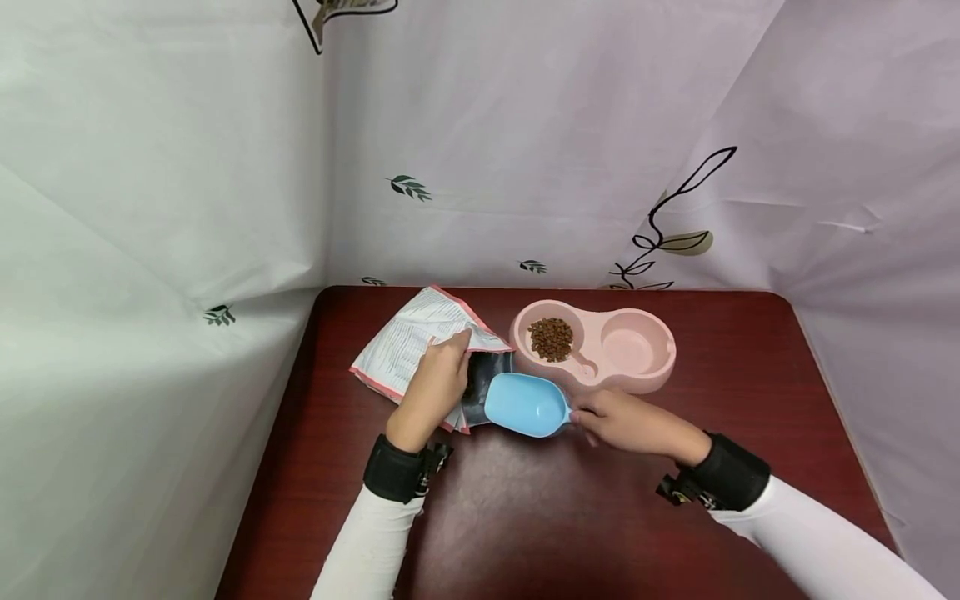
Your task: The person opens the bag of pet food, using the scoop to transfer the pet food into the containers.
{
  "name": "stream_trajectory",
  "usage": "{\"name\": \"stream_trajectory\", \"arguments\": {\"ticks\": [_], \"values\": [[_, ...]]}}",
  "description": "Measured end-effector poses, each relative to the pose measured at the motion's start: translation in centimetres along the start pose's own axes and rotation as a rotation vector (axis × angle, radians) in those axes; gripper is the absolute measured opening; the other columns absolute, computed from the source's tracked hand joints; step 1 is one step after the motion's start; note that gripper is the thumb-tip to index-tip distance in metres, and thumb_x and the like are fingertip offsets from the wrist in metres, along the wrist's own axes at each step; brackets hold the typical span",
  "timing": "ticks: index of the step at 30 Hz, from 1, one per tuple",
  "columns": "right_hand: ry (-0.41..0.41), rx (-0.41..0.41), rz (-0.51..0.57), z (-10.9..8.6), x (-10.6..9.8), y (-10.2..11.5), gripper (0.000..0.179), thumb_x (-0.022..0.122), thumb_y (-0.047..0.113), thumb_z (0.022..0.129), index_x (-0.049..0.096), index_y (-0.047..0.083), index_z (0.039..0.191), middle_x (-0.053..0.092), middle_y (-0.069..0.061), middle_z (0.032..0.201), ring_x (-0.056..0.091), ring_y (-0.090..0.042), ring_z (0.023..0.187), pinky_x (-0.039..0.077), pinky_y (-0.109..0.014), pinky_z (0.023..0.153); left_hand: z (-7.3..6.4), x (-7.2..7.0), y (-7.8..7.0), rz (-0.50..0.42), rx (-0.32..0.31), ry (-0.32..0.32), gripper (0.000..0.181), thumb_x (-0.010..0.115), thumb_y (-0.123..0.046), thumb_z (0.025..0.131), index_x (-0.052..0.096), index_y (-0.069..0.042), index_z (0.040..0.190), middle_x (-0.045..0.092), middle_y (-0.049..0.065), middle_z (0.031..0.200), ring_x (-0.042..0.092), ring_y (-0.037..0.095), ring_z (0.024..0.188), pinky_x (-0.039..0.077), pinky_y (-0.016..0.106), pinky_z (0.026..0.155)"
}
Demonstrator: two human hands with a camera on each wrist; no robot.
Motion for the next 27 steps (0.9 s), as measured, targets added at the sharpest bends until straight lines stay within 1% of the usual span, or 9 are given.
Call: {"name": "stream_trajectory", "arguments": {"ticks": [3,9,12,17,20,24,26,27], "values": [[0.019,0.016,0.011,0.5,0.5,-0.1,0.033,0.050,0.014,0.101,0.056,0.020,0.069,0.052,0.009,0.054,0.045,-0.003,0.049,0.041,-0.024,0.053,0.1,0.1,0.0,-0.004,-0.008,0.005,0.036,0.053,-0.003,0.098,0.056,0.006,0.133,0.063,0.021,0.130,0.058,0.029,0.120,0.053,0.045,0.092],[0.034,0.084,-0.004,1.8,1.0,-0.2,0.033,0.047,0.017,0.102,0.058,0.018,0.071,0.053,0.008,0.055,0.046,-0.006,0.049,0.042,-0.027,0.053,0.1,0.2,0.1,-0.009,-0.027,0.022,0.037,0.052,-0.004,0.099,0.054,0.005,0.135,0.061,0.021,0.132,0.055,0.028,0.123,0.052,0.045,0.094],[0.049,0.090,0.021,3.0,1.3,0.3,0.035,0.046,0.015,0.102,0.058,0.014,0.069,0.051,0.007,0.054,0.046,-0.007,0.047,0.041,-0.027,0.051,0.0,0.2,0.1,0.001,-0.024,0.019,0.037,0.053,-0.004,0.098,0.055,0.005,0.134,0.061,0.021,0.132,0.055,0.028,0.123,0.051,0.046,0.095],[0.057,0.098,0.081,5.7,1.9,0.9,0.039,0.044,0.010,0.100,0.059,0.010,0.065,0.049,0.005,0.050,0.044,-0.008,0.045,0.038,-0.026,0.050,-0.1,0.2,0.0,0.022,-0.009,-0.003,0.035,0.054,-0.002,0.097,0.057,0.006,0.131,0.063,0.021,0.129,0.057,0.028,0.120,0.049,0.050,0.097],[0.034,0.130,0.060,7.0,2.4,0.9,0.038,0.046,0.013,0.100,0.062,0.012,0.066,0.054,0.002,0.049,0.048,-0.010,0.047,0.040,-0.028,0.051,-0.1,0.3,-0.1,0.031,-0.004,-0.015,0.034,0.055,-0.002,0.096,0.058,0.007,0.129,0.065,0.021,0.127,0.059,0.028,0.118,0.049,0.051,0.096],[0.013,0.161,-0.007,8.4,3.1,1.0,0.036,0.048,0.018,0.100,0.062,0.014,0.066,0.062,-0.001,0.053,0.051,-0.011,0.048,0.042,-0.029,0.052,-0.1,0.4,-0.3,0.036,-0.002,-0.021,0.034,0.055,-0.001,0.096,0.058,0.007,0.129,0.065,0.021,0.126,0.059,0.028,0.117,0.050,0.051,0.095],[0.008,0.149,-0.047,8.9,3.4,1.0,0.036,0.048,0.019,0.099,0.063,0.014,0.067,0.063,0.000,0.054,0.052,-0.010,0.047,0.043,-0.027,0.050,-0.1,0.5,-0.3,0.039,-0.001,-0.020,0.034,0.055,-0.001,0.096,0.058,0.007,0.129,0.065,0.022,0.126,0.059,0.029,0.118,0.050,0.051,0.095],[0.016,0.112,-0.103,9.1,3.6,1.2,0.034,0.049,0.017,0.099,0.064,0.013,0.068,0.062,0.002,0.054,0.052,-0.009,0.048,0.043,-0.026,0.051,-0.1,0.5,-0.4,0.040,-0.001,-0.018,0.034,0.055,-0.001,0.096,0.058,0.008,0.129,0.064,0.022,0.127,0.059,0.029,0.118,0.050,0.051,0.096]]}}
Point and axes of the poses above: each hand's wrist, its own z-axis towards the middle knuckle, its own x-axis out of the palm, y = z × x, the point moved 5 cm from there along z, towards the middle knuckle
